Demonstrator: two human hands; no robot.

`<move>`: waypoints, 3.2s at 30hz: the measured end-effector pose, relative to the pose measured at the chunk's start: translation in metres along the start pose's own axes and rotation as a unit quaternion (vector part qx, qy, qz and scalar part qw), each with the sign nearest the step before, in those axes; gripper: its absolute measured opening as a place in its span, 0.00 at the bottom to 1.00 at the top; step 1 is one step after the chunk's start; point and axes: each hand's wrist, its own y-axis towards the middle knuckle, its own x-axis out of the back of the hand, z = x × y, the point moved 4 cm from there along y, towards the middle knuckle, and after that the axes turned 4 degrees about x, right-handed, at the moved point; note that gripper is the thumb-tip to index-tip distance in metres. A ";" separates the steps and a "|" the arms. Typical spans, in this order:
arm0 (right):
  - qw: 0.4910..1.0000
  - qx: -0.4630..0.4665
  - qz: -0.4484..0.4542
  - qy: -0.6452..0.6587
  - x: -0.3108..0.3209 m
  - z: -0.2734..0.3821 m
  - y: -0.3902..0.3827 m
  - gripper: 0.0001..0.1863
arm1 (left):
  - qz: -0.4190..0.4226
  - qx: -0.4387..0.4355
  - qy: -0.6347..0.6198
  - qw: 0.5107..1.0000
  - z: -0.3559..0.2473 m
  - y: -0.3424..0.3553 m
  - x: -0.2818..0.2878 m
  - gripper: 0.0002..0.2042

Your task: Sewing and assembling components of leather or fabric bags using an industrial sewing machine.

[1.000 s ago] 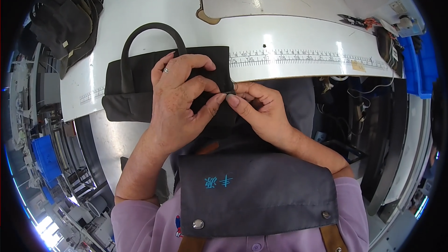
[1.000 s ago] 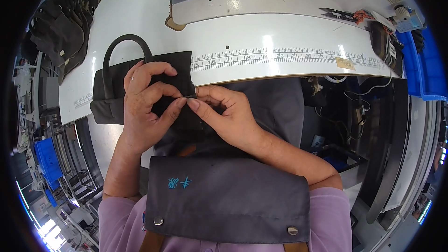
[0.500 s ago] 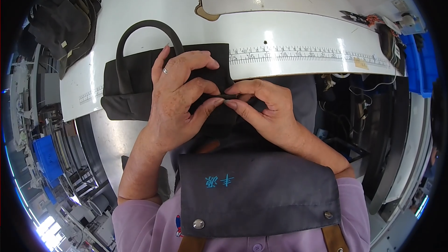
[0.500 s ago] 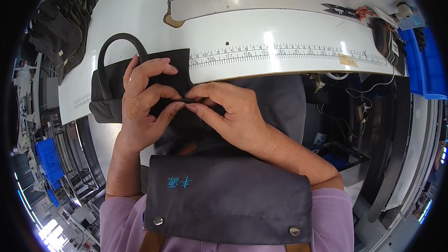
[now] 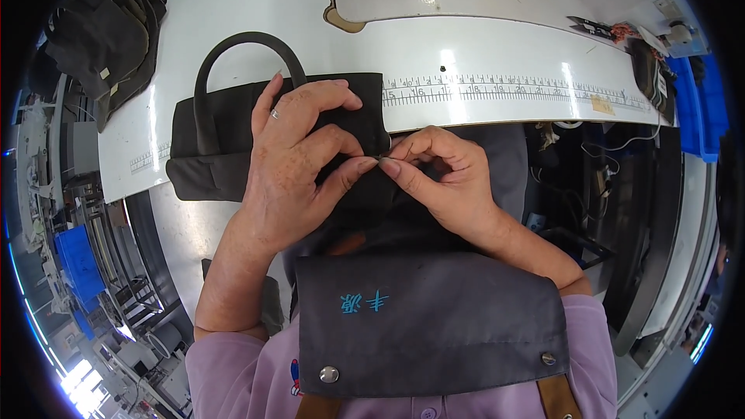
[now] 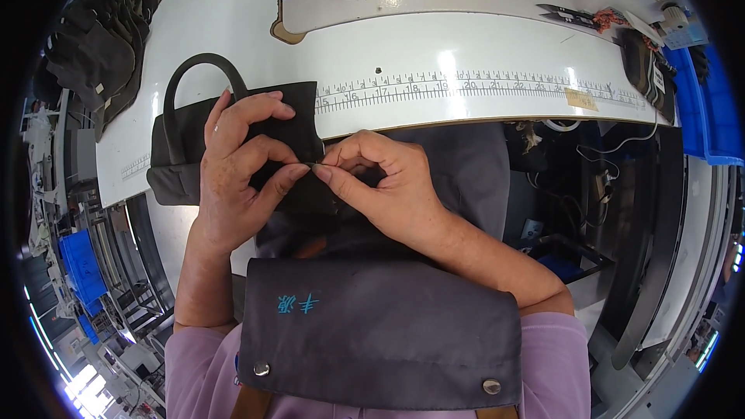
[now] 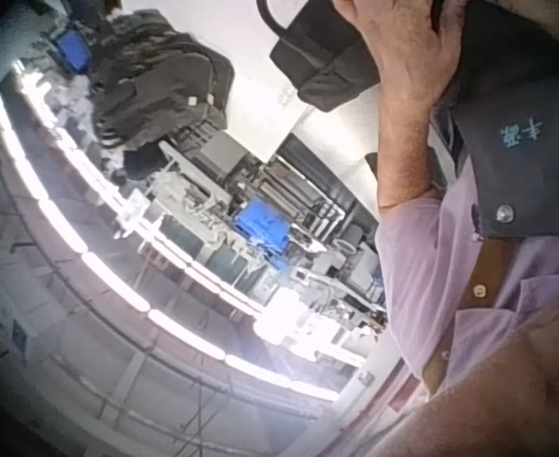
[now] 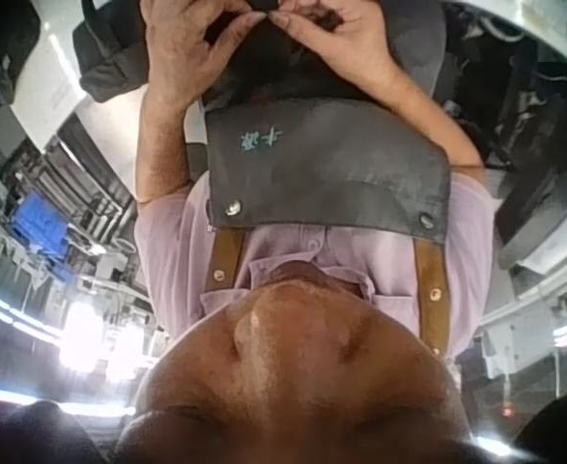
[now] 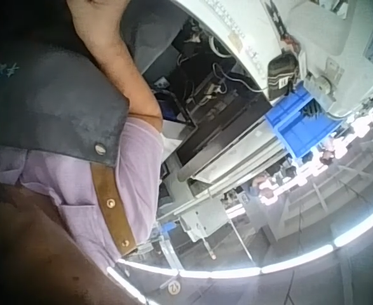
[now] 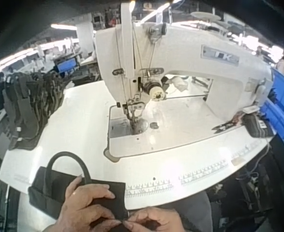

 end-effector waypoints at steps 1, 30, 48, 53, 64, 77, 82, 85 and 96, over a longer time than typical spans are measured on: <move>1.000 -0.003 -0.006 0.016 -0.001 0.000 0.000 0.06 | 0.011 0.011 0.007 1.000 0.000 0.001 0.000 0.09; 0.991 -0.080 -0.045 0.099 -0.006 -0.013 -0.004 0.07 | -0.125 0.033 -0.010 0.992 0.018 -0.004 0.043 0.15; 0.991 -0.091 0.103 -0.009 0.012 -0.020 -0.018 0.21 | 0.022 0.172 -0.300 0.938 0.067 -0.014 0.101 0.17; 0.994 0.039 0.098 -0.008 0.035 -0.014 -0.013 0.25 | 0.044 0.167 -0.269 0.948 0.041 -0.059 0.142 0.14; 0.971 0.103 0.192 -0.097 -0.049 0.026 0.031 0.36 | -0.412 0.463 -0.315 0.718 0.085 -0.305 0.185 0.12; 0.958 0.024 0.244 -0.150 -0.025 0.004 0.013 0.20 | -0.683 0.584 -0.355 0.258 0.106 -0.615 0.019 0.11; 0.960 0.003 0.244 -0.136 -0.019 -0.010 0.006 0.17 | -0.643 0.572 -0.315 0.400 0.106 -0.542 0.060 0.12; 0.958 -0.010 0.251 -0.139 -0.023 -0.011 0.002 0.16 | -0.553 0.518 -0.350 0.551 0.099 -0.474 0.105 0.10; 0.960 -0.070 0.234 -0.136 -0.010 -0.030 -0.008 0.16 | 0.139 0.512 0.374 0.760 0.052 -0.468 0.126 0.06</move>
